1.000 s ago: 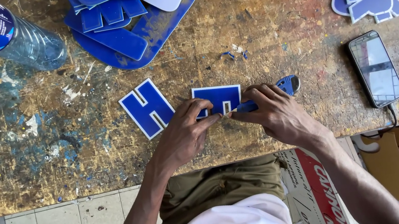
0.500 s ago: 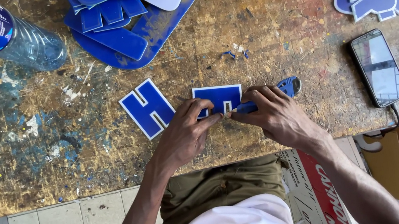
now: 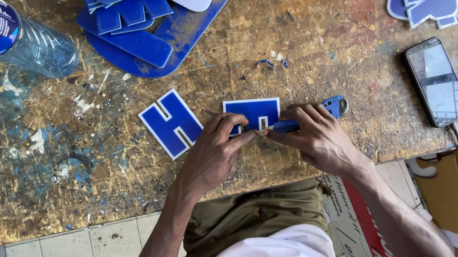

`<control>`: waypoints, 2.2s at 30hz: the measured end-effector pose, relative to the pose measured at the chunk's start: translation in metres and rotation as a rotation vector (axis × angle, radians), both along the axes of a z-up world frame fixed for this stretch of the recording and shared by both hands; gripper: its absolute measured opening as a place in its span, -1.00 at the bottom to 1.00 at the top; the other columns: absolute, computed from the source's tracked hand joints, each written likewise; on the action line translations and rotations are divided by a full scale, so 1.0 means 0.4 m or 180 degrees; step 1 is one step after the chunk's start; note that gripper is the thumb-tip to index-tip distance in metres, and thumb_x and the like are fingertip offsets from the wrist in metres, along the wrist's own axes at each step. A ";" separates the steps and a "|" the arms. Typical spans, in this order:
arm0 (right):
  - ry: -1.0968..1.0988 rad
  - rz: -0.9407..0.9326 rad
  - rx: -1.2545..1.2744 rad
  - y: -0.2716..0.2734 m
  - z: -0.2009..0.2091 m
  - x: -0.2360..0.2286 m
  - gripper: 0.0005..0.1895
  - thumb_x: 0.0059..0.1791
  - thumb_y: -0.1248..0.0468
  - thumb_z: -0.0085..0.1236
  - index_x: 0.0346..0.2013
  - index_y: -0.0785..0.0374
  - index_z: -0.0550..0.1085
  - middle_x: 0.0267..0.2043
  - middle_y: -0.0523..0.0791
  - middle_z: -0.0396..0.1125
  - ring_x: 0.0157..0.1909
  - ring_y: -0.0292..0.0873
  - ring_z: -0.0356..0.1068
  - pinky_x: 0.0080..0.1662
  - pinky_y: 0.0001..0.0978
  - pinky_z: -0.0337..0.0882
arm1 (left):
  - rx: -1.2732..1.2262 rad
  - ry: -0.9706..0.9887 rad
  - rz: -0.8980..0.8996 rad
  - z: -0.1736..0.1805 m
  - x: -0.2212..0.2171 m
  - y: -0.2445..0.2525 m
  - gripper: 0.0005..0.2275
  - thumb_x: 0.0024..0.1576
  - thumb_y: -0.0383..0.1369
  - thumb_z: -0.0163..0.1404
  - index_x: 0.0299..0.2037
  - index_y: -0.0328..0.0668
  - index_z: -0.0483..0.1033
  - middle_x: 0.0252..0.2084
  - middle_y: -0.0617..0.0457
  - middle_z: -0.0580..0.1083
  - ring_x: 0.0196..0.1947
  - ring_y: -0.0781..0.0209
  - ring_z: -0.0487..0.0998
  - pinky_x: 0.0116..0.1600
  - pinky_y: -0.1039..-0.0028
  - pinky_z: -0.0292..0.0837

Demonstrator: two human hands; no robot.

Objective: Trimming the edges of blue plastic letters using a utility knife on a workbench.

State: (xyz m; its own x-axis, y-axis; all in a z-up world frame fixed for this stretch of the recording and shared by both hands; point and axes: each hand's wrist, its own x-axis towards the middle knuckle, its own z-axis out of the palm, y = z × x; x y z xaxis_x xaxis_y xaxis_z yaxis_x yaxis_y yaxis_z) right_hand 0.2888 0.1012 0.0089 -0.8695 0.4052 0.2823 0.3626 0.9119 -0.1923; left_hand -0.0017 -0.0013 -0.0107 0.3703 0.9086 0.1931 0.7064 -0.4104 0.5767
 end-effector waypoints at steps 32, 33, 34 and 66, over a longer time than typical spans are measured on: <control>0.0127 -0.0070 -0.0384 -0.015 0.031 0.030 -0.53 0.07 0.48 0.16 0.15 -0.09 0.69 0.17 0.04 0.46 0.34 0.20 0.51 0.15 0.11 0.54 | -0.0178 -0.0500 0.0080 0.006 -0.003 0.007 -0.69 0.32 -0.61 0.03 0.18 -0.18 0.72 0.23 -0.12 0.49 0.40 -0.21 0.47 0.53 -0.05 0.34; 0.0096 -0.0117 -0.0427 -0.016 0.035 0.041 -0.51 0.06 0.50 0.15 0.17 -0.07 0.68 0.17 0.05 0.45 0.33 0.20 0.50 0.14 0.10 0.55 | -0.0145 -0.0509 0.0087 0.003 -0.001 0.005 -0.70 0.33 -0.61 0.02 0.19 -0.19 0.71 0.24 -0.12 0.49 0.40 -0.23 0.47 0.53 -0.06 0.35; 0.0094 -0.0112 -0.0435 -0.015 0.026 0.050 -0.51 0.06 0.50 0.15 0.17 -0.07 0.68 0.17 0.05 0.45 0.33 0.20 0.50 0.14 0.10 0.55 | -0.0151 -0.0511 0.0092 0.010 -0.001 0.003 -0.70 0.33 -0.61 0.02 0.19 -0.19 0.71 0.24 -0.12 0.49 0.40 -0.23 0.47 0.53 -0.06 0.35; 0.0457 -0.0543 -0.0259 -0.045 -0.044 0.053 -0.49 0.13 0.36 0.11 0.32 -0.18 0.63 0.23 0.02 0.41 0.35 0.25 0.45 0.18 0.14 0.44 | 0.0076 0.0092 0.0014 -0.012 0.025 0.011 -0.70 0.40 -0.59 -0.08 0.00 -0.16 0.79 0.13 -0.10 0.51 0.35 -0.12 0.52 0.54 0.01 0.31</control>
State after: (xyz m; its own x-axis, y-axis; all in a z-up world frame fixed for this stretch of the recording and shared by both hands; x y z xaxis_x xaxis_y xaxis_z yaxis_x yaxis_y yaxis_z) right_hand 0.3100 0.0831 -0.0088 -0.7398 0.5694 0.3585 0.4738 0.8192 -0.3233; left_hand 0.0081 0.0032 -0.0155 0.3719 0.9055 0.2041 0.7244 -0.4206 0.5461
